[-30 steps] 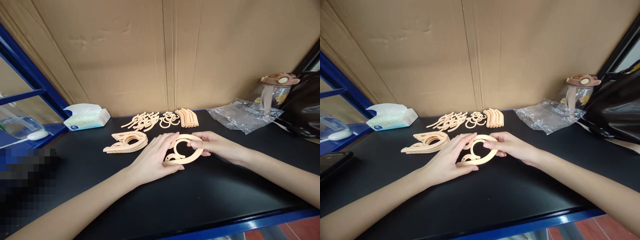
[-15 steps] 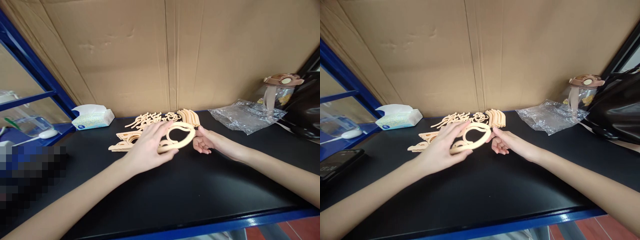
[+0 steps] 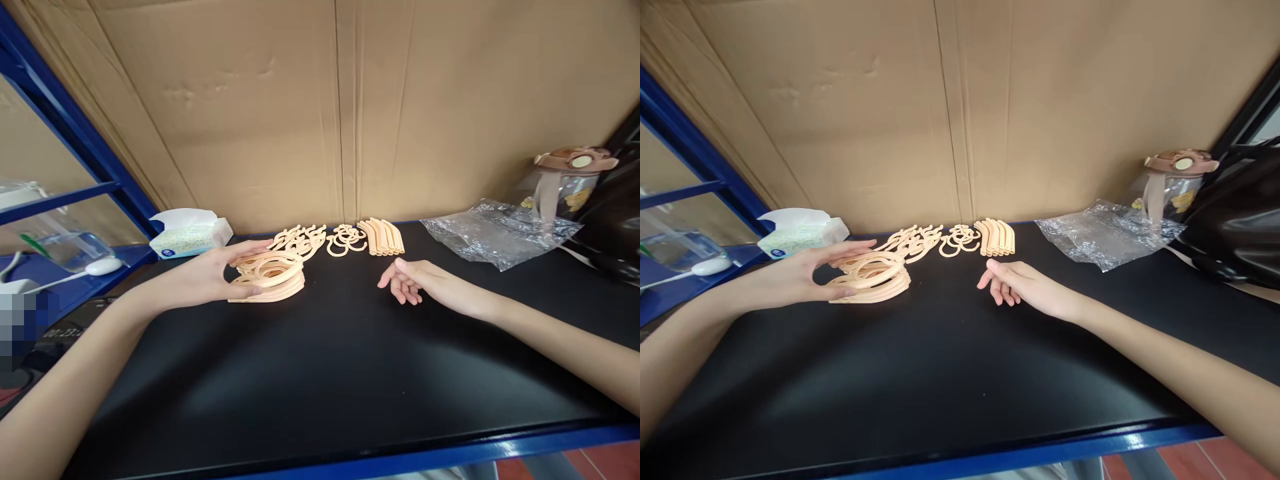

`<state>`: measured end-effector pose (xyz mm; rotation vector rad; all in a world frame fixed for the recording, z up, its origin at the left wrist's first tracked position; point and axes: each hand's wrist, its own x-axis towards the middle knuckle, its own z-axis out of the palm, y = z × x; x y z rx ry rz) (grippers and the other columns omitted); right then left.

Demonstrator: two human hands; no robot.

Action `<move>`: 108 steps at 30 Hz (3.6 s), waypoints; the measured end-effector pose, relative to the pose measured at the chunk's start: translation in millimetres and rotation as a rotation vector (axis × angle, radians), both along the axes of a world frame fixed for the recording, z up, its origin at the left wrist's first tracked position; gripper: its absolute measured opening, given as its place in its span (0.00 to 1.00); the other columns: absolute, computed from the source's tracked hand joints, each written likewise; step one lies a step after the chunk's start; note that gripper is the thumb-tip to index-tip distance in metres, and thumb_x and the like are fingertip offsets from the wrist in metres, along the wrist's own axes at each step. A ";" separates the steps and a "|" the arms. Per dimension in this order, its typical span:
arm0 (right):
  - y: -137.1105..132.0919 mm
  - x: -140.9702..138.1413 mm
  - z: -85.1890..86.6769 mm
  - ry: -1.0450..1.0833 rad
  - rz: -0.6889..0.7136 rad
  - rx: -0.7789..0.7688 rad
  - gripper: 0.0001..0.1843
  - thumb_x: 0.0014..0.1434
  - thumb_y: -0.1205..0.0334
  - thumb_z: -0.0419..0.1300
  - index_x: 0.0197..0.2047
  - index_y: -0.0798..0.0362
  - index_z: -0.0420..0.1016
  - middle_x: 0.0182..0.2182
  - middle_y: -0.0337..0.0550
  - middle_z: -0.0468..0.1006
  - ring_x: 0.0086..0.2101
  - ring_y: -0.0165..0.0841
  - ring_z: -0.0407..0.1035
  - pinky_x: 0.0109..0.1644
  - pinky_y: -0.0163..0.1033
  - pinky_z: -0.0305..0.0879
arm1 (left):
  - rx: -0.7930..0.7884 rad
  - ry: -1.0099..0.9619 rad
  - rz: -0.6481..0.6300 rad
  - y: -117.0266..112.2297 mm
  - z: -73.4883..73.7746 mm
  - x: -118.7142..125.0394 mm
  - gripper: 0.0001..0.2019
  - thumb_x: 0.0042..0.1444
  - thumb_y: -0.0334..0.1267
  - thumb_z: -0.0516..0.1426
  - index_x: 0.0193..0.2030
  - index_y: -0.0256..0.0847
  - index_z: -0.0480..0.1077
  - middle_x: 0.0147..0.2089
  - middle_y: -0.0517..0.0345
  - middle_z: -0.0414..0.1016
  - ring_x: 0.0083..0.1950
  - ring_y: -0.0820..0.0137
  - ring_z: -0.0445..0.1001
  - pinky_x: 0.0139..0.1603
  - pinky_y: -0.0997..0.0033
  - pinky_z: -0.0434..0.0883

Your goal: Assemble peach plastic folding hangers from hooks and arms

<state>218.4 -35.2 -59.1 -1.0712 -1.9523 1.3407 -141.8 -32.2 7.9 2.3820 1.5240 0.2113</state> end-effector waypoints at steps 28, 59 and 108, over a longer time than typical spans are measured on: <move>2.7 2.6 -2.6 -0.032 0.072 0.051 0.28 0.65 0.42 0.43 0.40 0.57 0.72 0.24 0.39 0.69 0.25 0.26 0.61 0.29 0.34 0.58 | -0.007 -0.047 0.007 -3.2 -5.5 5.9 0.32 0.55 0.51 0.57 0.64 0.45 0.55 0.63 0.60 0.63 0.61 0.60 0.65 0.60 0.59 0.65; 3.5 2.1 -2.1 -0.085 0.099 0.077 0.28 0.65 0.41 0.43 0.39 0.56 0.73 0.24 0.40 0.70 0.25 0.27 0.62 0.29 0.35 0.57 | 0.343 -0.100 -0.060 -15.8 -14.5 32.8 0.31 0.58 0.53 0.54 0.66 0.51 0.51 0.67 0.55 0.55 0.66 0.55 0.56 0.66 0.50 0.55; 70.9 56.2 -23.3 -0.616 -0.185 0.688 0.28 0.66 0.45 0.39 0.57 0.52 0.67 0.57 0.46 0.68 0.59 0.40 0.57 0.64 0.51 0.52 | 0.334 0.133 -0.388 -25.8 -69.7 110.4 0.21 0.67 0.41 0.45 0.64 0.41 0.58 0.66 0.50 0.58 0.66 0.60 0.58 0.62 0.56 0.62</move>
